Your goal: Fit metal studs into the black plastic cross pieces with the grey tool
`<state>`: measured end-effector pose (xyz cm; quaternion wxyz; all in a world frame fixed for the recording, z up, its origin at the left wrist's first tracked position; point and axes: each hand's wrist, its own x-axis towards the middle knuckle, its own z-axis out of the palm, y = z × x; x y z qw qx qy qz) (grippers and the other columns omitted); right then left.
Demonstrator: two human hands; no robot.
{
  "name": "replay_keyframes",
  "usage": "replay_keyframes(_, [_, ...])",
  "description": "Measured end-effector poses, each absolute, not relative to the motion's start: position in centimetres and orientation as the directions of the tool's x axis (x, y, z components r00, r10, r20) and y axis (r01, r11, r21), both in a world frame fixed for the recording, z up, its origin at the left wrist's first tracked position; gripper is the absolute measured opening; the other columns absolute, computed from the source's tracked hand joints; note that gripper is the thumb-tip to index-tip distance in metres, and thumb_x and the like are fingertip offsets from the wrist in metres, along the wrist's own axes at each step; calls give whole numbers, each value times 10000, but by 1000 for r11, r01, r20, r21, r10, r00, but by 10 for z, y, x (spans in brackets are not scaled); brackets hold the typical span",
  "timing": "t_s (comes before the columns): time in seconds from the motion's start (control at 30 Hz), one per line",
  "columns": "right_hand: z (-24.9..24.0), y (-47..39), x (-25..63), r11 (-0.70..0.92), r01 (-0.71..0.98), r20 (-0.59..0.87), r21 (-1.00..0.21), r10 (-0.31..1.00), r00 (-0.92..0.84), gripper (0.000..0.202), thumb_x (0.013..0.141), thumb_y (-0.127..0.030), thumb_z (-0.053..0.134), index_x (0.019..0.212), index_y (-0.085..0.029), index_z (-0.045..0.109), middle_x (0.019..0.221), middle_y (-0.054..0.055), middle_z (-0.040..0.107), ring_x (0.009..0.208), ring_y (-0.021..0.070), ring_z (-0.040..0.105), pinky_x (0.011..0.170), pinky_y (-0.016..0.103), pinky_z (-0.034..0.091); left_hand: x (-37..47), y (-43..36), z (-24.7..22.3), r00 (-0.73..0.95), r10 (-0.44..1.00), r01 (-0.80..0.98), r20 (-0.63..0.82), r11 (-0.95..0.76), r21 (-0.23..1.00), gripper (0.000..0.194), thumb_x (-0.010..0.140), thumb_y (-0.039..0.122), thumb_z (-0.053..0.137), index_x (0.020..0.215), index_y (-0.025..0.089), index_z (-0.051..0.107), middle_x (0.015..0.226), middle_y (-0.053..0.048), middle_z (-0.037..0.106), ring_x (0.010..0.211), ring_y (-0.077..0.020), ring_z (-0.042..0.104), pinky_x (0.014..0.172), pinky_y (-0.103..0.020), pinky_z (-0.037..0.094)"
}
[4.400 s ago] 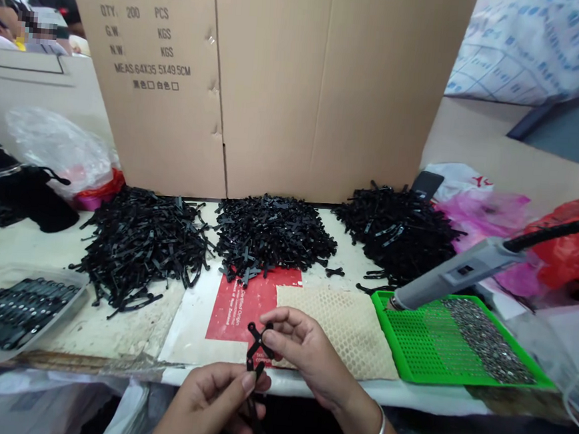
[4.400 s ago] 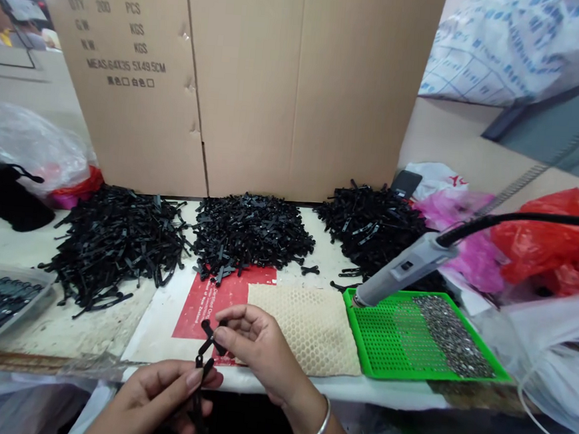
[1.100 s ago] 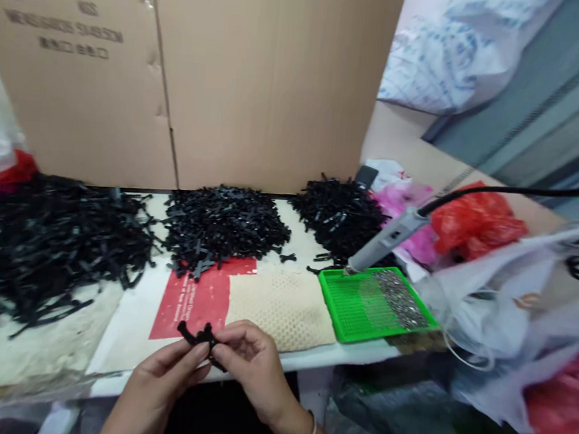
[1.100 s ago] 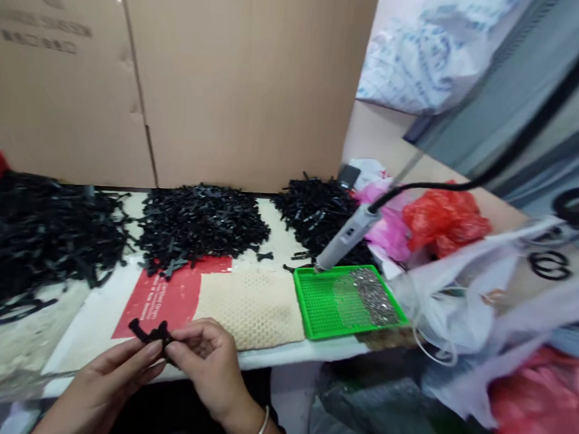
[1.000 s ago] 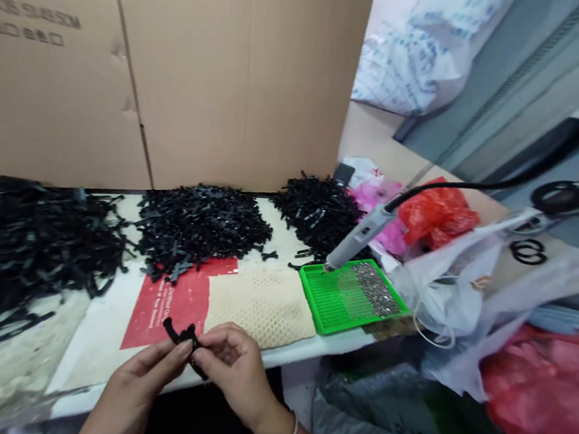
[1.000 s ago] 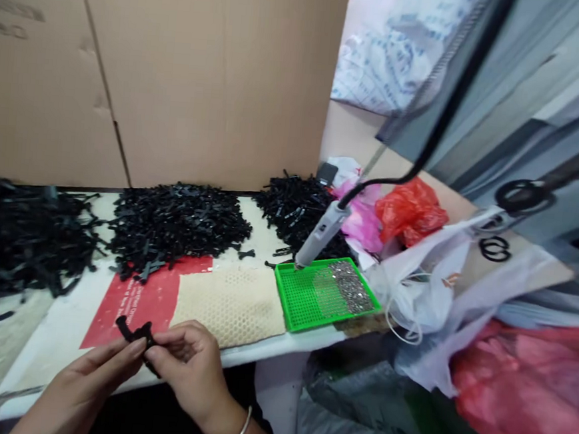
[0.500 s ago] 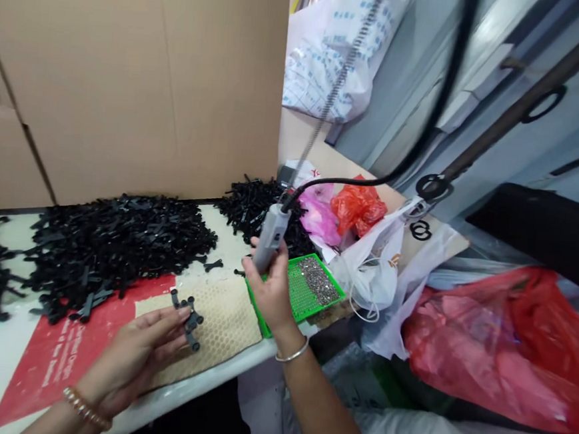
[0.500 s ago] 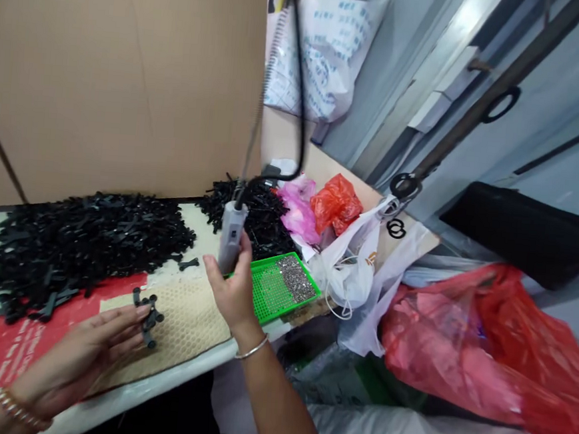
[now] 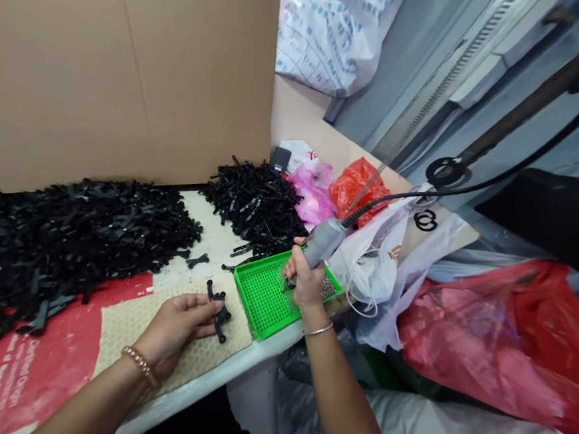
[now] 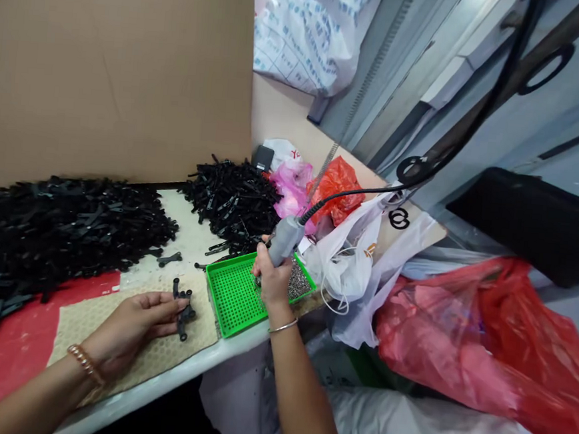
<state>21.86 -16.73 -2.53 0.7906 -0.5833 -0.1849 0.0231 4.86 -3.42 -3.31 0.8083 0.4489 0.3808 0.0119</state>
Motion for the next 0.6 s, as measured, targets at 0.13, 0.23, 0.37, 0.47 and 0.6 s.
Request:
replay_keyframes(0.13, [-34, -168, 220, 360, 193, 301, -913, 274, 913, 289, 789, -377, 662, 972, -173, 572, 452, -98, 401, 368, 76, 383, 403, 192, 366, 51, -34, -32, 700, 337, 355, -629, 599, 717, 43, 748, 66, 683, 707, 78, 687, 693, -62, 695, 585, -106, 644, 561, -179, 549])
replay_keyframes(0.23, [-35, -168, 221, 384, 183, 305, -905, 284, 909, 268, 793, -387, 663, 932, -176, 573, 455, -96, 398, 371, 73, 381, 404, 191, 369, 55, -34, -30, 692, 330, 368, -642, 605, 707, 35, 741, 69, 687, 711, 86, 691, 695, -58, 696, 590, -110, 645, 559, -180, 545])
replay_keyframes(0.37, [-37, -167, 223, 395, 158, 279, -905, 270, 921, 284, 780, -401, 672, 918, -177, 564, 457, -98, 389, 369, 68, 362, 397, 186, 360, 56, -35, -28, 686, 327, 372, -650, 610, 699, 29, 714, 86, 715, 697, 95, 693, 695, -55, 696, 589, -109, 641, 569, -180, 541])
replay_keyframes(0.47, [-38, -168, 224, 396, 148, 267, -906, 265, 927, 272, 783, -392, 674, 908, -179, 562, 459, -99, 387, 371, 65, 359, 395, 181, 354, 55, -36, -28, 683, 333, 373, -650, 606, 702, 57, 682, 100, 746, 678, 104, 689, 658, -35, 679, 565, -98, 622, 549, -168, 526])
replay_keyframes(0.6, [-41, -168, 224, 400, 149, 276, -904, 280, 919, 256, 793, -381, 670, 915, -177, 573, 463, -95, 394, 379, 71, 370, 399, 186, 360, 53, -35, -30, 705, 324, 371, -631, 590, 718, 75, 676, 133, 759, 685, 109, 688, 678, -37, 681, 587, -101, 622, 559, -174, 526])
